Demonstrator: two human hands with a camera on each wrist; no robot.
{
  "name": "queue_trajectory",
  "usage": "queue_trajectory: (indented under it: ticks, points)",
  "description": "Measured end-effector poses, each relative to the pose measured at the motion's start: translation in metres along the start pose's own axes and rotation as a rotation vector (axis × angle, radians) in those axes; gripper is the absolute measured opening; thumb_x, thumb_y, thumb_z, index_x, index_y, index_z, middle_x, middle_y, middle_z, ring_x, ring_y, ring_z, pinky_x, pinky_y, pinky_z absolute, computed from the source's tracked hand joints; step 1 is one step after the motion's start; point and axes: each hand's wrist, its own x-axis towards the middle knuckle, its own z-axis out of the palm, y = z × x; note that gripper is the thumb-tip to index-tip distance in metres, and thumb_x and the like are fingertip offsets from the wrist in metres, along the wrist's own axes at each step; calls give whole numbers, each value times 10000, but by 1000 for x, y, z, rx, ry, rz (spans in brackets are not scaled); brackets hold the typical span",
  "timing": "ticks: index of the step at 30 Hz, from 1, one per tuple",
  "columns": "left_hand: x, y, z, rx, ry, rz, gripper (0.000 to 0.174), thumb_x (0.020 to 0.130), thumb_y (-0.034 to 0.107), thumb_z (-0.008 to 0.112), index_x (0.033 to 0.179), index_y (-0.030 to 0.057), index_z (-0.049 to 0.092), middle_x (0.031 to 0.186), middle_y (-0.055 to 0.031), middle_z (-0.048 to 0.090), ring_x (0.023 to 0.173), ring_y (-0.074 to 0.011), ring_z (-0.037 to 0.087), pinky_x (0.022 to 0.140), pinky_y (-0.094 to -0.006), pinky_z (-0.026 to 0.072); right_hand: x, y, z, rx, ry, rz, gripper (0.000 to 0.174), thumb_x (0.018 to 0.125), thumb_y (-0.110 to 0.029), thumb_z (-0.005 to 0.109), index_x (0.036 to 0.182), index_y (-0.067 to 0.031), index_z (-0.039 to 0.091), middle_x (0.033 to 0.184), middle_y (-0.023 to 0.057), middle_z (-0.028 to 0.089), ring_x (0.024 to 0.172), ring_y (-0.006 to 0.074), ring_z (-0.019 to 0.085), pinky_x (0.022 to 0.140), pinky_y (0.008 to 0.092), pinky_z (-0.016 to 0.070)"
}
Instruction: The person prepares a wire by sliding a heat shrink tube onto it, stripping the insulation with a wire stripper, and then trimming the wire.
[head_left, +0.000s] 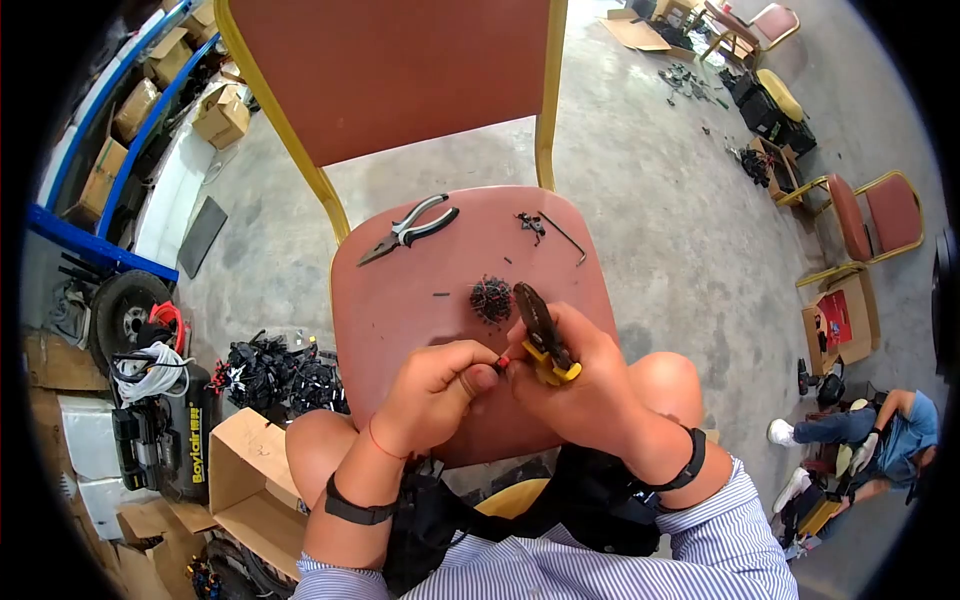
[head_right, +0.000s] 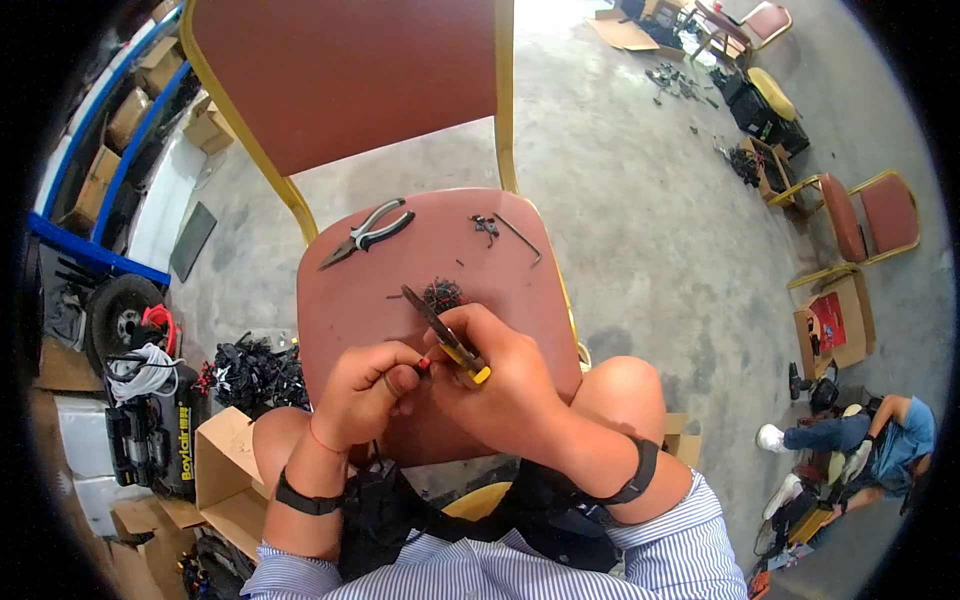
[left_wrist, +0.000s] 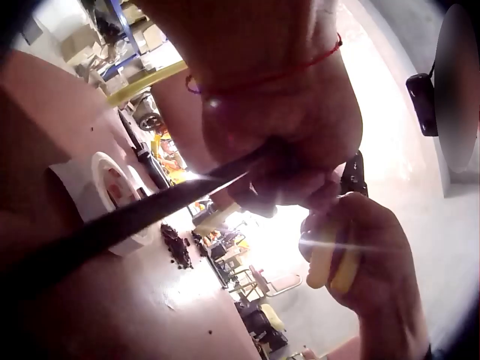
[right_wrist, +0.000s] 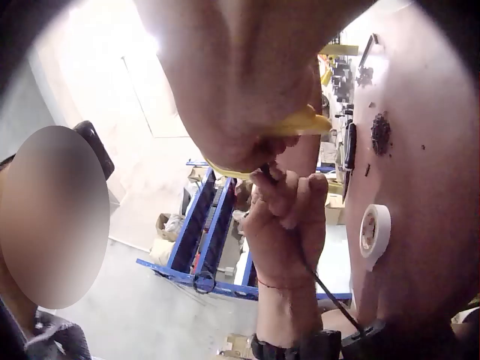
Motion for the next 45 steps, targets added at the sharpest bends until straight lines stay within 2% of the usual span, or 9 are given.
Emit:
queue_trajectory:
  ticks: [5, 7, 16, 25, 28, 32, 34, 40, 45]
  points:
    - [-1, -7, 6, -138, -229, 140, 93, 1015, 63, 631, 1023, -3, 695, 764, -48, 656, 666, -116, 621, 612, -283, 501, 5, 2, -2, 142, 23, 58, 227, 945, 6, 701, 1154, -20, 616, 986, 73, 721, 930, 149, 706, 831, 300, 573]
    - [-3, -6, 7, -264, -199, -1, 172, 1070, 128, 578, 1048, 4, 695, 798, -47, 677, 714, -115, 631, 627, -267, 496, 6, 0, -7, 221, -24, 142, 215, 960, 11, 690, 1160, -21, 619, 1006, 58, 718, 963, 142, 697, 862, 292, 563]
    - [1, -2, -13, -363, -9, 38, 333, 1086, 316, 578, 1090, -2, 677, 826, -48, 670, 727, -125, 625, 644, -256, 485, 25, 12, -16, 92, -46, 300, 225, 951, 19, 683, 1171, -9, 643, 1053, 67, 741, 1025, 146, 701, 911, 297, 547]
    - [9, -4, -14, -300, 155, -75, 267, 1089, 270, 584, 1139, 18, 656, 859, -19, 667, 716, -87, 589, 640, -230, 478, 36, 55, -24, -292, -45, 285, 259, 907, -121, 698, 1144, -17, 696, 1061, 231, 733, 1004, 380, 712, 878, 418, 540]
    - [12, -4, -13, -271, 207, -115, 243, 1092, 252, 578, 1142, 29, 662, 873, -1, 670, 722, -65, 580, 644, -211, 473, 46, 64, -27, -287, -57, 344, 162, 941, -29, 647, 1101, -23, 667, 963, 97, 724, 861, 129, 665, 712, 305, 537]
    - [13, -7, -12, -245, 212, -117, 237, 1091, 252, 583, 1142, 36, 666, 878, 6, 671, 731, -58, 579, 643, -200, 466, 55, 77, -25, -142, -3, 409, 156, 970, -31, 633, 1125, -11, 631, 968, 94, 719, 852, 128, 679, 617, 306, 529]
    - [13, -8, -11, -214, 208, -116, 241, 1089, 255, 586, 1142, 34, 666, 879, 7, 670, 730, -56, 576, 643, -198, 463, 56, 84, -22, 70, 31, 438, 160, 989, -39, 630, 1143, 0, 615, 986, 88, 718, 863, 133, 687, 624, 307, 541]
    - [14, -4, -9, -182, 221, -134, 252, 1086, 249, 593, 1160, 17, 661, 882, 4, 671, 738, -57, 576, 651, -202, 465, 56, 98, -29, -35, 92, 329, 154, 1014, -37, 622, 1158, 9, 596, 1045, 97, 723, 913, 152, 698, 779, 314, 569]
    - [15, -14, -10, -177, 233, -72, 258, 1073, 212, 615, 1202, -8, 652, 927, -22, 698, 780, -84, 609, 715, -234, 504, 55, 70, -30, 26, 92, 481, 168, 1015, -32, 621, 1181, -21, 600, 1029, 76, 718, 881, 126, 678, 747, 283, 549]
